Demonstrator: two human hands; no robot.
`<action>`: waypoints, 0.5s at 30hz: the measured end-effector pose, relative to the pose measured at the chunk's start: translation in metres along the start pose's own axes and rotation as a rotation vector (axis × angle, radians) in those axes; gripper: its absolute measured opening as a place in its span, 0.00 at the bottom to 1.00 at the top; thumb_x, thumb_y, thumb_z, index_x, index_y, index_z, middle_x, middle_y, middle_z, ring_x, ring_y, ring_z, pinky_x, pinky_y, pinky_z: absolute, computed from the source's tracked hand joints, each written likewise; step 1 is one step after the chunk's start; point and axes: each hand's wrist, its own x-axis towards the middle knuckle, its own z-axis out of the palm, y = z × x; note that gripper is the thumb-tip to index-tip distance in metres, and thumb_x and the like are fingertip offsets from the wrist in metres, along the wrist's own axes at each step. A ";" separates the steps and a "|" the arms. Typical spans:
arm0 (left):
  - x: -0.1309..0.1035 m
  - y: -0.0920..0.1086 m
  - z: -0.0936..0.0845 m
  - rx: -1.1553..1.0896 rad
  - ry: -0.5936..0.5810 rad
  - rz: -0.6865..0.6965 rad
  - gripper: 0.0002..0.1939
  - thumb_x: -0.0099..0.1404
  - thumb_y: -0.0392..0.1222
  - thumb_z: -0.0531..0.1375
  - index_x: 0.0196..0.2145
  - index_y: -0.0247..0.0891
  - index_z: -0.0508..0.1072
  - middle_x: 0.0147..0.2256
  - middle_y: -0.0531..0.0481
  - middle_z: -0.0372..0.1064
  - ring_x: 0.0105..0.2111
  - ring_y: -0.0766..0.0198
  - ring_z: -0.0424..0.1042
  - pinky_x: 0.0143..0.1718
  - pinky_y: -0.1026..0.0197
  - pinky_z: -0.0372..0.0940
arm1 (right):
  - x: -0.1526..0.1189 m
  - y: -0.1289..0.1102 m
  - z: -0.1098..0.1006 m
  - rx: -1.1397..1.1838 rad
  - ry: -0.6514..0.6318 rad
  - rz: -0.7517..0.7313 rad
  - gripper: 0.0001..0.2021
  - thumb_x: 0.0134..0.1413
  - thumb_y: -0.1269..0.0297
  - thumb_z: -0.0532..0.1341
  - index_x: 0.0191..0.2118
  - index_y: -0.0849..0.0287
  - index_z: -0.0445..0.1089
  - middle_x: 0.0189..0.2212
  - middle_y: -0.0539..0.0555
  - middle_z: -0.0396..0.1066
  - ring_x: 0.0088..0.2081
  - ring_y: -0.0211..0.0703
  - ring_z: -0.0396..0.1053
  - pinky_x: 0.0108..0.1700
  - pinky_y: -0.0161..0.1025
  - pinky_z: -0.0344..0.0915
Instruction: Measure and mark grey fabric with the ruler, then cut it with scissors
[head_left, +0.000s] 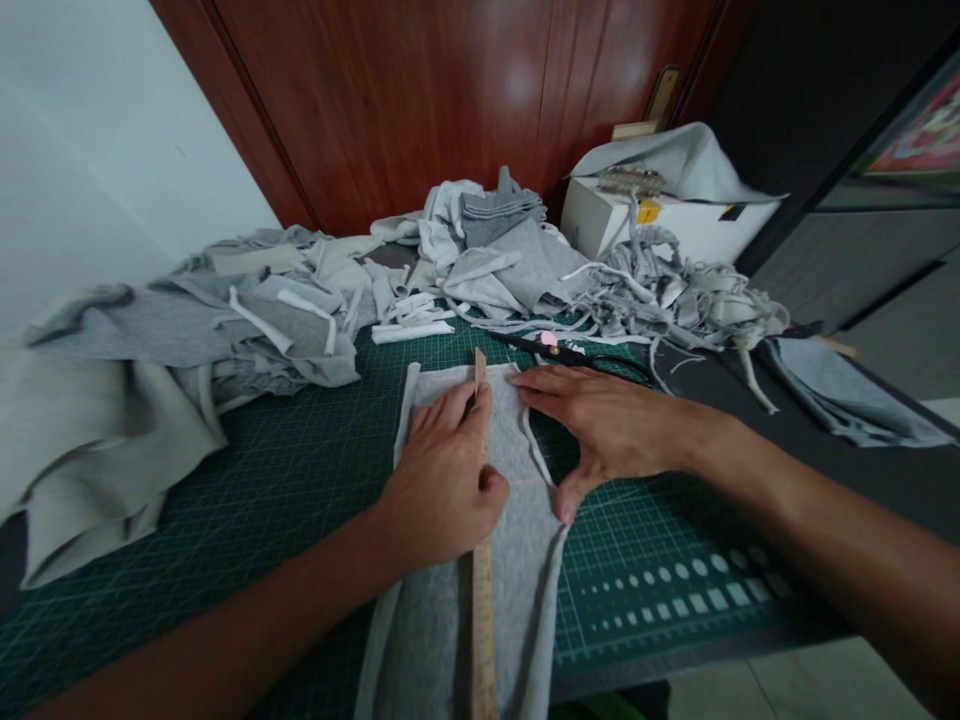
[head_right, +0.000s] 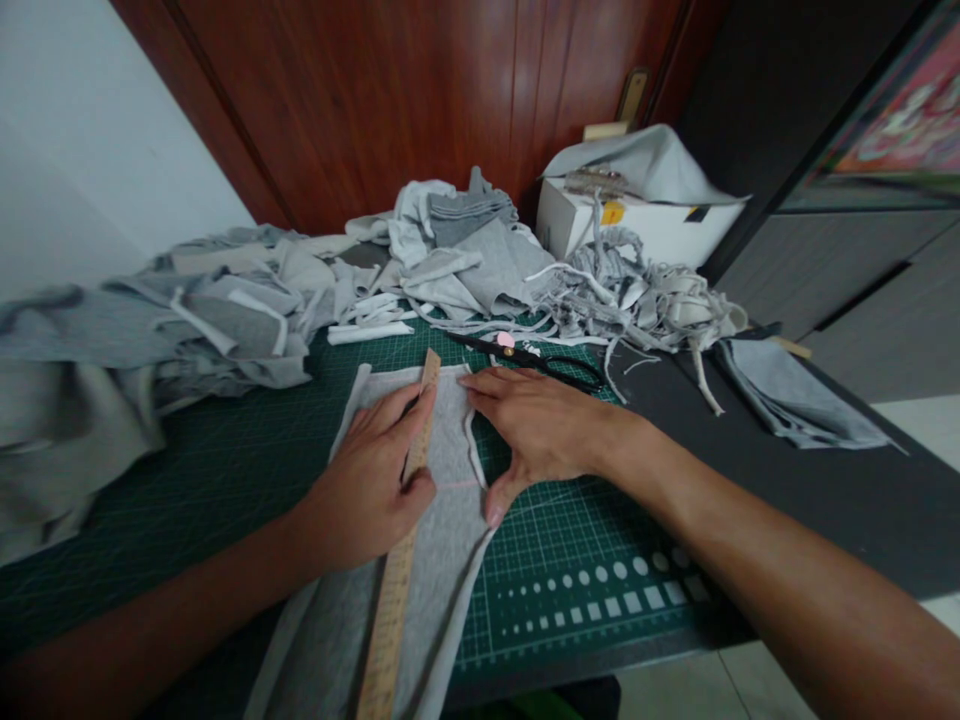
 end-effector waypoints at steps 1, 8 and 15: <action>0.000 0.000 0.000 0.000 -0.001 0.001 0.42 0.57 0.36 0.56 0.68 0.22 0.57 0.67 0.27 0.57 0.68 0.40 0.57 0.68 0.38 0.56 | 0.000 0.000 -0.002 -0.007 0.014 -0.024 0.56 0.42 0.30 0.71 0.66 0.73 0.66 0.69 0.76 0.59 0.68 0.73 0.58 0.68 0.61 0.58; 0.000 0.001 -0.001 0.001 -0.008 0.000 0.41 0.57 0.36 0.56 0.68 0.23 0.57 0.66 0.27 0.58 0.67 0.40 0.58 0.66 0.37 0.58 | -0.004 -0.008 -0.015 0.071 0.019 -0.064 0.35 0.53 0.35 0.68 0.54 0.62 0.76 0.58 0.67 0.70 0.53 0.62 0.73 0.53 0.54 0.70; -0.001 -0.002 0.000 -0.036 -0.011 0.006 0.41 0.59 0.39 0.60 0.68 0.28 0.57 0.67 0.29 0.57 0.68 0.39 0.57 0.67 0.37 0.56 | 0.008 -0.041 -0.017 -0.058 -0.025 0.097 0.39 0.61 0.28 0.52 0.39 0.66 0.79 0.40 0.66 0.75 0.37 0.56 0.75 0.39 0.48 0.69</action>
